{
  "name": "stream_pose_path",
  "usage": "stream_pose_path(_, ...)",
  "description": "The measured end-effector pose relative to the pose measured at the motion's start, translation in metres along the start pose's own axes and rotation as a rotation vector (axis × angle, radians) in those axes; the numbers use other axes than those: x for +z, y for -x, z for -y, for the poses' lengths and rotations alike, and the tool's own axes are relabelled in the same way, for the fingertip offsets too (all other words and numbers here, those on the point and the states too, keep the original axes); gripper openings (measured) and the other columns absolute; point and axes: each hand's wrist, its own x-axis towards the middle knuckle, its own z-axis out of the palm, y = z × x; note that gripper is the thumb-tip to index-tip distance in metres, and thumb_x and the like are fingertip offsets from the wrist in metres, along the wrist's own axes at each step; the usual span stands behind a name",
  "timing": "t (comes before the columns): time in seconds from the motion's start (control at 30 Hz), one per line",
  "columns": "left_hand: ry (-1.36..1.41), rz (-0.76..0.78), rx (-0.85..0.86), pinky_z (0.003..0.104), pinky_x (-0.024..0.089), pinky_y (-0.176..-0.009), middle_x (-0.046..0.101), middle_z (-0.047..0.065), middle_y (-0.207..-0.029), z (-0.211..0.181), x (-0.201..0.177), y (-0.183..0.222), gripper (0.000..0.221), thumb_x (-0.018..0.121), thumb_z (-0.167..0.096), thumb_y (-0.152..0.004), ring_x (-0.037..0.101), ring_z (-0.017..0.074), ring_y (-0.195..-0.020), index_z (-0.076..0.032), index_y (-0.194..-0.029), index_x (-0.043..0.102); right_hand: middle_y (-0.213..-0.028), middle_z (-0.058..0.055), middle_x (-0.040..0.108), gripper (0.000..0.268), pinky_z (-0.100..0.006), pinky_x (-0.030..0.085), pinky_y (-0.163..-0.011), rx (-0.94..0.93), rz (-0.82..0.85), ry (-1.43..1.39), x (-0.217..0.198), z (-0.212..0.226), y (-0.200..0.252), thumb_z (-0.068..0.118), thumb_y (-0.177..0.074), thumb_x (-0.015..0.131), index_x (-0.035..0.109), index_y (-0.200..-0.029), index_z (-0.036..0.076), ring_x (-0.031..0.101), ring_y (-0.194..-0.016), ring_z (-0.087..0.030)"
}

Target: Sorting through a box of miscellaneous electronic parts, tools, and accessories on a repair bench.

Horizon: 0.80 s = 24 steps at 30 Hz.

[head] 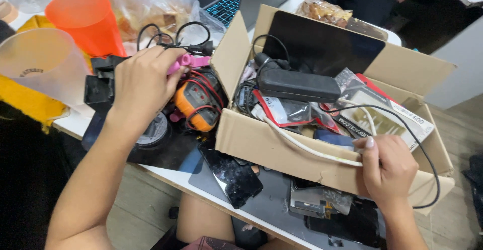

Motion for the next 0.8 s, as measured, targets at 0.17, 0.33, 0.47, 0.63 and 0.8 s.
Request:
stream_pose_path(0.17,-0.027,0.179,-0.082,0.052,0.054,-0.06,0.078,0.004,-0.102,-0.003,-0.012,-0.006,0.028,0.07,-0.043,-0.104,0.074,0.035,-0.093,-0.024,-0.123,0.076,-0.081,-0.009,0.068,0.04,-0.04,0.048,-0.081,-0.008,-0.016,-0.011,-0.002,0.005,-0.003,0.006,-0.115,0.044,0.069,-0.083,0.002,0.062,-0.078,-0.028)
stream_pose_path(0.33,-0.031,0.228,-0.112,0.055,0.055,-0.067,0.079,0.015,-0.106,-0.003,-0.015,-0.016,0.05,0.057,-0.065,-0.111,0.073,0.0438,-0.098,-0.022,-0.125,0.077,-0.079,-0.008,0.066,0.042,-0.038,0.047,-0.078,-0.033,-0.041,-0.022,-0.001,0.003,-0.005,0.006,-0.113,0.046,0.063,-0.075,0.003,0.06,-0.077,-0.027)
stream_pose_path(0.47,-0.036,0.167,-0.156,0.056,0.053,-0.062,0.08,0.012,-0.112,0.007,0.005,-0.027,0.041,0.062,-0.053,-0.115,0.073,0.0437,-0.099,-0.018,-0.129,0.078,-0.081,-0.008,0.067,0.038,-0.038,0.045,-0.074,-0.08,-0.061,0.001,0.0,0.001,-0.003,0.005,-0.111,0.049,0.062,-0.076,0.002,0.06,-0.076,-0.027)
stream_pose_path(0.63,-0.1,0.359,-0.208,0.058,0.056,-0.064,0.076,0.016,-0.111,0.005,0.016,-0.044,0.042,0.055,-0.052,-0.113,0.074,0.0462,-0.098,-0.018,-0.131,0.074,-0.082,-0.009,0.068,0.035,-0.037,0.046,-0.073,-0.096,-0.078,0.009,-0.001,-0.001,-0.003,0.005,-0.109,0.05,0.061,-0.076,0.003,0.06,-0.076,-0.027)
stream_pose_path(0.8,-0.544,-0.2,-0.036,0.033,0.051,-0.066,0.071,-0.004,-0.099,0.013,0.037,-0.046,0.027,0.076,-0.053,-0.117,0.065,0.0194,-0.097,-0.028,-0.111,0.079,-0.082,-0.009,0.067,0.033,-0.037,0.046,-0.073,-0.103,-0.074,-0.004,-0.002,0.0,-0.004,0.006,-0.108,0.05,0.061,-0.077,0.001,0.059,-0.075,-0.028)
